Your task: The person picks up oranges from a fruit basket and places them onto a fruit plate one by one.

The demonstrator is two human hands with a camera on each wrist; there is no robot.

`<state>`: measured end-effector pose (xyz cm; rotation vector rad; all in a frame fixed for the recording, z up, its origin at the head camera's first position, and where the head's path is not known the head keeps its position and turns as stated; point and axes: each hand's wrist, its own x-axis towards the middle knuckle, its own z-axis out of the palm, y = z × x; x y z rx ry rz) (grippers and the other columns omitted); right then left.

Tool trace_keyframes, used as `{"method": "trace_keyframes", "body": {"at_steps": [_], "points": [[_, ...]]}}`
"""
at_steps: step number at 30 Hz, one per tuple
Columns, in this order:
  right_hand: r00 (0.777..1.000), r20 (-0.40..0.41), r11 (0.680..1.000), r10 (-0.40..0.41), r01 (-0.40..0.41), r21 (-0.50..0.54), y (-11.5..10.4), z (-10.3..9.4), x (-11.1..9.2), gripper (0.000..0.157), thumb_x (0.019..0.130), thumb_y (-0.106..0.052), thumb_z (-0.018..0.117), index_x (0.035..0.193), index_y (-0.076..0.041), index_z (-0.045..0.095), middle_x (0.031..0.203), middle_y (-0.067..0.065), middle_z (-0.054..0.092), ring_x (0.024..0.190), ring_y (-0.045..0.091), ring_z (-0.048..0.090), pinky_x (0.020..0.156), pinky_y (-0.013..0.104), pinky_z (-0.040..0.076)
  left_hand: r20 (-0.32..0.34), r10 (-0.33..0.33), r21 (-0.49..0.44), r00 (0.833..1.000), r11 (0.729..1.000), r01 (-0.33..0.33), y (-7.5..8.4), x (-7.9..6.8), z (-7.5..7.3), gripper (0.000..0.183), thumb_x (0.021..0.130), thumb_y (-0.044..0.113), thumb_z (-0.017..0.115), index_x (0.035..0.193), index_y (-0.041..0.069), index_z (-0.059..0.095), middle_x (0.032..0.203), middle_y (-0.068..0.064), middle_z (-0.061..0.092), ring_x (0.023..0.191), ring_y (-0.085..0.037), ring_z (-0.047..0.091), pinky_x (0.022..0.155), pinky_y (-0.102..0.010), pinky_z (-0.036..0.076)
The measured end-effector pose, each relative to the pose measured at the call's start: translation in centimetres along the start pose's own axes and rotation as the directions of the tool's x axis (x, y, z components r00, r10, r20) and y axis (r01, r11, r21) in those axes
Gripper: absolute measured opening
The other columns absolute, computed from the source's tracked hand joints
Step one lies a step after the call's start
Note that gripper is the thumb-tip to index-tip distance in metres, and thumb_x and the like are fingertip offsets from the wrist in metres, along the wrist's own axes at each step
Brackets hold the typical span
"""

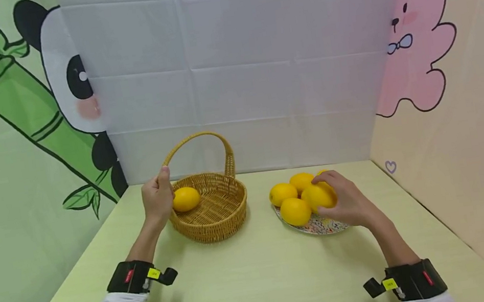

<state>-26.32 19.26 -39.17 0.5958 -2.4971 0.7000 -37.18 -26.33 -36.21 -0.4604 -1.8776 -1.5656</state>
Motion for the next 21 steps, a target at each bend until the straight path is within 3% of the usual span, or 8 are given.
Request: {"method": "trace_keyframes", "body": {"at_steps": [5,12,21], "points": [[1.0,0.005,0.999,0.02,-0.02,-0.04,0.8,-0.1,-1.0,0.062,0.074,-0.004,0.087,0.13,-0.003,0.062,0.137,0.011,0.052,0.119,0.03,0.051,0.093,0.058,0.05,0.006,-0.009,-0.011,1.0,1.0,0.009,-0.1,0.0,0.0,0.058,0.11,0.033,0.05,0.058,0.011,0.036,0.047,0.006,0.033,0.036,-0.001,0.026,0.037,-0.019,0.018],[0.994,0.075,0.993,0.084,-0.077,-0.091,1.7,-0.2,-2.0,0.059,0.075,-0.007,0.084,0.129,-0.002,0.062,0.134,0.014,0.05,0.115,0.032,0.051,0.093,0.056,0.05,0.007,-0.013,-0.019,1.0,1.0,0.014,-0.2,-0.1,-0.1,0.058,0.11,0.033,0.05,0.058,0.011,0.035,0.047,0.007,0.032,0.037,-0.001,0.025,0.037,-0.019,0.018],[0.987,0.117,0.986,0.113,-0.096,-0.137,2.4,-0.1,-2.5,0.062,0.074,-0.007,0.085,0.131,-0.001,0.061,0.134,0.018,0.051,0.116,0.036,0.051,0.094,0.061,0.048,0.003,0.015,-0.021,1.0,1.0,-0.015,-0.4,-0.1,0.0,0.058,0.11,0.032,0.05,0.058,0.011,0.034,0.046,0.008,0.031,0.036,-0.002,0.025,0.037,-0.018,0.017]]}}
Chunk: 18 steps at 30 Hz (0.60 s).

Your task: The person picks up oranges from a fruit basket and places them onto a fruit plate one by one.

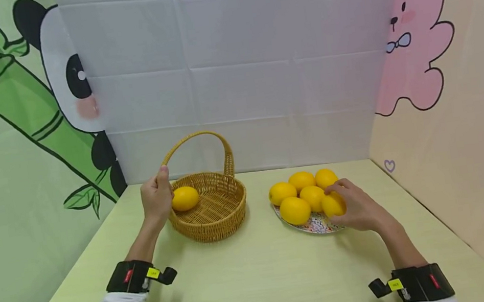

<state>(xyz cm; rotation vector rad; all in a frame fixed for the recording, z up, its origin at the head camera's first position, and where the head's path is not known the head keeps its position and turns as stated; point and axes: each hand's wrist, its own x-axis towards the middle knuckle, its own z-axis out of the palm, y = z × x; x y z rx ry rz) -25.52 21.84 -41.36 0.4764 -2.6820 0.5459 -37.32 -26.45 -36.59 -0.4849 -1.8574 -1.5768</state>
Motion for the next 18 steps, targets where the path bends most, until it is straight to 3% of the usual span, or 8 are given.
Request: {"method": "trace_keyframes", "body": {"at_steps": [18], "points": [[0.999,0.047,1.0,-0.008,0.01,-0.03,0.67,0.7,-0.19,0.06,0.073,-0.007,0.086,0.128,-0.002,0.063,0.133,0.019,0.051,0.116,0.037,0.051,0.095,0.06,0.047,0.002,0.003,-0.003,1.0,1.0,-0.003,0.26,-0.01,-0.04,0.058,0.11,0.03,0.049,0.058,0.009,0.036,0.046,0.006,0.032,0.036,-0.001,0.026,0.036,-0.018,0.018]]}}
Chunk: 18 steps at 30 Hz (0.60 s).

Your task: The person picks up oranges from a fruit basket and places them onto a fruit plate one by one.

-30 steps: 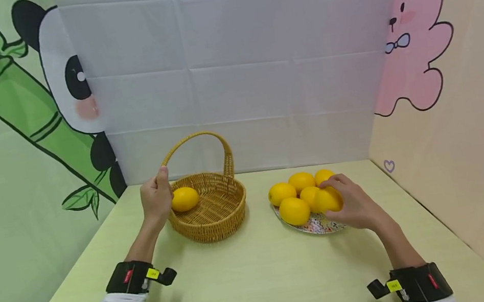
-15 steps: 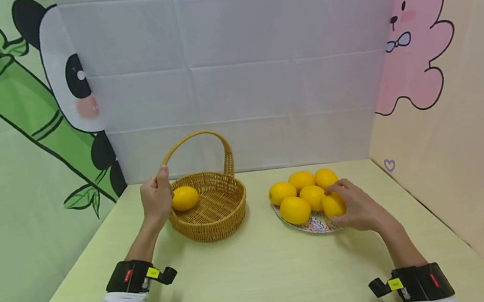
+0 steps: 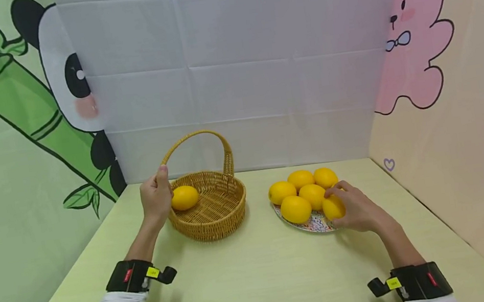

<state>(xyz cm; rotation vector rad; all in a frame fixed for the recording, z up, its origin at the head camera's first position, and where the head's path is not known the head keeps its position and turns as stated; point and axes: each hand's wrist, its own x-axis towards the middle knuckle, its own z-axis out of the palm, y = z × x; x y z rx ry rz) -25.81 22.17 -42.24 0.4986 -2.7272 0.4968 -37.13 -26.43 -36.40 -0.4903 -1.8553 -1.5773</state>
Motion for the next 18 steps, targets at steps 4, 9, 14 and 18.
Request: {"method": "trace_keyframes", "body": {"at_steps": [4,9,14,18], "points": [[1.0,0.01,1.0,0.001,-0.001,-0.002,-0.03,0.1,0.02,0.06,0.074,-0.007,0.087,0.129,-0.002,0.063,0.134,0.02,0.05,0.118,0.039,0.05,0.096,0.062,0.046,0.003,-0.003,0.005,1.0,1.0,0.003,-0.03,0.06,0.03,0.058,0.11,0.031,0.05,0.058,0.009,0.036,0.046,0.006,0.033,0.036,-0.001,0.026,0.036,-0.018,0.018],[1.0,0.016,1.0,0.001,-0.001,-0.01,-0.03,0.2,0.09,0.06,0.074,-0.008,0.087,0.129,-0.003,0.064,0.135,0.02,0.05,0.118,0.04,0.05,0.097,0.063,0.045,0.007,-0.01,0.006,1.0,1.0,0.01,-0.12,0.13,0.03,0.058,0.11,0.032,0.049,0.058,0.009,0.036,0.047,0.006,0.033,0.036,-0.002,0.026,0.036,-0.018,0.018],[1.0,0.017,1.0,0.001,0.0,-0.016,0.06,0.3,0.13,0.06,0.075,-0.008,0.086,0.13,-0.003,0.064,0.133,0.018,0.051,0.117,0.04,0.05,0.097,0.064,0.044,0.008,-0.014,0.016,1.0,1.0,0.014,-0.11,0.08,0.01,0.058,0.11,0.032,0.049,0.058,0.009,0.036,0.046,0.006,0.032,0.036,-0.003,0.026,0.037,-0.018,0.017],[1.0,0.028,1.0,-0.002,0.003,-0.029,0.08,0.28,0.18,0.06,0.077,-0.01,0.086,0.132,-0.002,0.064,0.131,0.018,0.053,0.115,0.04,0.05,0.097,0.063,0.043,0.001,-0.012,0.022,1.0,1.0,0.012,-0.2,0.13,0.06,0.058,0.11,0.032,0.049,0.058,0.01,0.035,0.046,0.006,0.032,0.036,-0.003,0.025,0.037,-0.018,0.017]]}}
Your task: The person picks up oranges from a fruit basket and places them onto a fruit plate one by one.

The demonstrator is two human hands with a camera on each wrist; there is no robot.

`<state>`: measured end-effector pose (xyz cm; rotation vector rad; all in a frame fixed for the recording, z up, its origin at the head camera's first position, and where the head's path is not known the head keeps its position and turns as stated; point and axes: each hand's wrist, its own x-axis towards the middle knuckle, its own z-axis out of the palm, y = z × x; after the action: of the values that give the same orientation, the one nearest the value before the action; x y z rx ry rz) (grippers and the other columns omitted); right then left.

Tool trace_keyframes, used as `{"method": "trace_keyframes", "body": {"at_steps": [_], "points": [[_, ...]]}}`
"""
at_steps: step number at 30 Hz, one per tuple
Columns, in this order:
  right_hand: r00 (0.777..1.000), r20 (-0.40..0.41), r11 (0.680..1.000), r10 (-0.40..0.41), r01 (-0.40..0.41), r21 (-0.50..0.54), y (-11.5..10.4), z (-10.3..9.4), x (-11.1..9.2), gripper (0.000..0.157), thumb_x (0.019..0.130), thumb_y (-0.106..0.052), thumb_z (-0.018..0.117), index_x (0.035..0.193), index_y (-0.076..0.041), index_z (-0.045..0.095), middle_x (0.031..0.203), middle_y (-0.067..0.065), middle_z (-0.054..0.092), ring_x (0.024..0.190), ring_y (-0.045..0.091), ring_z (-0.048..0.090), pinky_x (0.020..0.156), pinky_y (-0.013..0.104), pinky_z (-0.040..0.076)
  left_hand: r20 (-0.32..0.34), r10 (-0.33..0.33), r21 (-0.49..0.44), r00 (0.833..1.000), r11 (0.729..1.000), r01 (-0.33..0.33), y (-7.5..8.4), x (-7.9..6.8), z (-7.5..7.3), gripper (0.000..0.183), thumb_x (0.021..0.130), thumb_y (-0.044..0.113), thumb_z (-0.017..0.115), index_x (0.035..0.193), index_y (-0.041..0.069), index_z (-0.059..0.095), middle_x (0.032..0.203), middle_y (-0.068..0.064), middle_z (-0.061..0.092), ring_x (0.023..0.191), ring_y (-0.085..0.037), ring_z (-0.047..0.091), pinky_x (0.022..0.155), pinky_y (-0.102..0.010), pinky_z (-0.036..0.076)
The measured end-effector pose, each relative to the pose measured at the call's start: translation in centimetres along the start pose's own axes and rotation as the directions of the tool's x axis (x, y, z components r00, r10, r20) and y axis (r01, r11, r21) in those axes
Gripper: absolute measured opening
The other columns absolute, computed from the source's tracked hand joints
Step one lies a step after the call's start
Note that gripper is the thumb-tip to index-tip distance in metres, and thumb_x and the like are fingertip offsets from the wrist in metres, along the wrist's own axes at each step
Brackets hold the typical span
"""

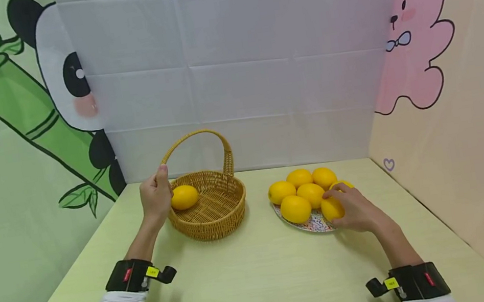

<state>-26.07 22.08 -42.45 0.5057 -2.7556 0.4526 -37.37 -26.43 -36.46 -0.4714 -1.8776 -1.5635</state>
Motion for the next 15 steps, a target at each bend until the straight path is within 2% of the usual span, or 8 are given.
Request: {"method": "trace_keyframes", "body": {"at_steps": [7,15], "points": [[1.0,-0.001,1.0,-0.008,0.008,0.0,-0.08,-0.13,-0.04,0.061,0.08,-0.014,0.086,0.135,0.0,0.063,0.134,0.022,0.052,0.118,0.043,0.049,0.098,0.065,0.042,-0.007,0.006,-0.011,1.0,1.0,-0.006,0.03,-0.03,0.06,0.058,0.11,0.031,0.05,0.058,0.01,0.035,0.047,0.006,0.032,0.036,-0.002,0.025,0.037,-0.018,0.017],[0.995,-0.1,0.999,0.023,-0.02,0.025,-0.48,-0.47,0.11,0.058,0.09,-0.021,0.079,0.139,0.002,0.058,0.14,0.026,0.051,0.125,0.044,0.045,0.101,0.068,0.038,0.002,-0.006,-0.006,1.0,1.0,0.006,-0.28,0.11,0.08,0.057,0.11,0.031,0.05,0.059,0.011,0.035,0.047,0.007,0.033,0.036,-0.003,0.026,0.037,-0.018,0.018]]}}
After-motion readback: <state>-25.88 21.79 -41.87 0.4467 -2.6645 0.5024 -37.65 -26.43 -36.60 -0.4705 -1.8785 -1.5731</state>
